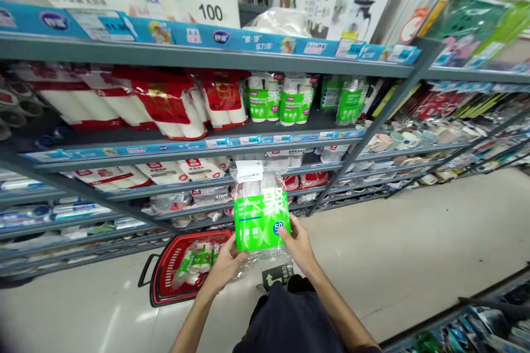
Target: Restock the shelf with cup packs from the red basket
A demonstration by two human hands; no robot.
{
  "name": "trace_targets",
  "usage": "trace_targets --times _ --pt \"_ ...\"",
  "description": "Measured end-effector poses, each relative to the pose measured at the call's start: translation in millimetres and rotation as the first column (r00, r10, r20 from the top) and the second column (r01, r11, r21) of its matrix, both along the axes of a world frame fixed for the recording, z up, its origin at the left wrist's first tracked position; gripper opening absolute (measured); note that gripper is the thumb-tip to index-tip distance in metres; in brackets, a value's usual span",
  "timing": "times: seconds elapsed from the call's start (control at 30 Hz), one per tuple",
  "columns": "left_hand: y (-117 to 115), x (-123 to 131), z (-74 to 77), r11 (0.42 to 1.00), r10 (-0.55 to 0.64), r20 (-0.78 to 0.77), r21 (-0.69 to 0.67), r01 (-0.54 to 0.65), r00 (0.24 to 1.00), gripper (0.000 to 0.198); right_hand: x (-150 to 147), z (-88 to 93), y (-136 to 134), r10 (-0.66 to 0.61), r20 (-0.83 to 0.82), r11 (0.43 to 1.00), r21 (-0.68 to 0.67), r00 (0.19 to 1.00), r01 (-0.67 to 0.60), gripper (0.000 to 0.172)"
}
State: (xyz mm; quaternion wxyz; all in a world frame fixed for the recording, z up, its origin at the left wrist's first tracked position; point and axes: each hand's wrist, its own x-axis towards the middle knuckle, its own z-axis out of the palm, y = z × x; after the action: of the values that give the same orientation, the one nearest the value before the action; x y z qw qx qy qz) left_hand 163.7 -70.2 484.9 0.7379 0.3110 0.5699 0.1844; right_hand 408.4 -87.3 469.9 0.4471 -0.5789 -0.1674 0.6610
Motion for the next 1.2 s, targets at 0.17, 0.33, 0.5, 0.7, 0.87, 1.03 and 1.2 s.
trace_targets --times 0.17,0.33,0.5,0.7,0.87,1.03,1.2 --pt "53.7 52.1 14.6 0.957 -0.112 -0.069 0.262 0.126 0.991 0.076 65.0 6.1 39.7 -0.042 0.019 0.987 0.159 0.999 0.038 0.079" --pt "97.4 131.1 10.7 0.933 0.028 -0.096 0.359 0.008 0.995 0.07 135.5 -9.0 74.9 -0.048 0.018 0.955 0.292 0.999 0.04 0.07" --pt "94.5 207.5 8.3 0.918 0.077 -0.215 0.397 0.015 0.974 0.063 205.7 -40.0 75.2 0.054 -0.034 0.936 0.35 0.998 -0.038 0.069" --pt "83.6 287.3 -0.9 0.927 0.16 -0.377 0.376 -0.007 0.912 0.067 287.6 -66.4 74.2 0.117 0.237 0.881 0.423 0.964 -0.211 0.048" --pt "105.7 330.5 -14.9 0.922 0.091 -0.406 0.379 0.077 0.909 0.067 328.2 -88.3 92.0 0.125 0.18 0.904 0.383 0.976 -0.187 0.07" --pt "152.0 349.0 -34.0 0.836 0.008 -0.426 0.5 0.228 0.905 0.07 350.6 -101.6 135.3 0.106 0.261 0.861 0.458 0.959 -0.22 0.064" --pt "213.4 366.7 -62.9 0.691 0.0 -0.43 0.653 0.311 0.903 0.069 377.1 -108.9 190.6 0.045 0.385 0.836 0.491 0.922 -0.246 0.062"
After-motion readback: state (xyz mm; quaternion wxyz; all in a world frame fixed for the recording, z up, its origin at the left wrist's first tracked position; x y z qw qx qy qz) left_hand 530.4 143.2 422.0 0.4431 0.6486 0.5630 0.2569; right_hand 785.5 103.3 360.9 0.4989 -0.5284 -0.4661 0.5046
